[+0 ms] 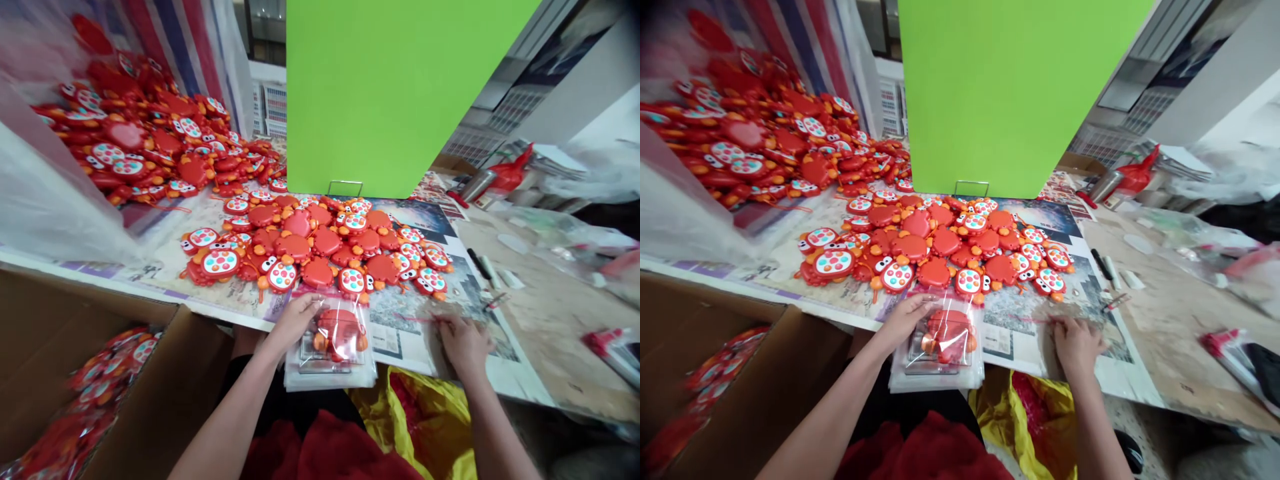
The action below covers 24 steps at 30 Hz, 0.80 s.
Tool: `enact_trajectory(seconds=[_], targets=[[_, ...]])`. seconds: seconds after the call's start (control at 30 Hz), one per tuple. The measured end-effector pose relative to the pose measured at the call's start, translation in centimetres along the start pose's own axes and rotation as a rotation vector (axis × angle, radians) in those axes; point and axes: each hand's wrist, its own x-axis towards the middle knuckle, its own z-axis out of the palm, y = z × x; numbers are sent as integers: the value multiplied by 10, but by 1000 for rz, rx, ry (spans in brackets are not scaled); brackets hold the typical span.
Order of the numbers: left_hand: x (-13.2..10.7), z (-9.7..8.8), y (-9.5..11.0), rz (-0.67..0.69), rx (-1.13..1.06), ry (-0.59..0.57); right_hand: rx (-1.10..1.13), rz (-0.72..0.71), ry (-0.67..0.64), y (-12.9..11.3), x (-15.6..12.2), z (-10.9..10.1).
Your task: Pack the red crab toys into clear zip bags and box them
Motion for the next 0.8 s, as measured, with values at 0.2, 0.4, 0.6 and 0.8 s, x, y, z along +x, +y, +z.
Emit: enact_trajectory(seconds=[0.2,0.4,0.6,0.8], targets=[[-3,-3,6,-34,-59,-9,94,-271,141,-43,-19,-6],[-9,-9,3,71,-54,-19,366,-408,-204,-146,-44,5],[-8,-10,-3,68,-153,-52,844,-191,-468,-147,-45,12],[-6,-9,0,-44,-276,-34,1068,0,-597,-128,-41,13]])
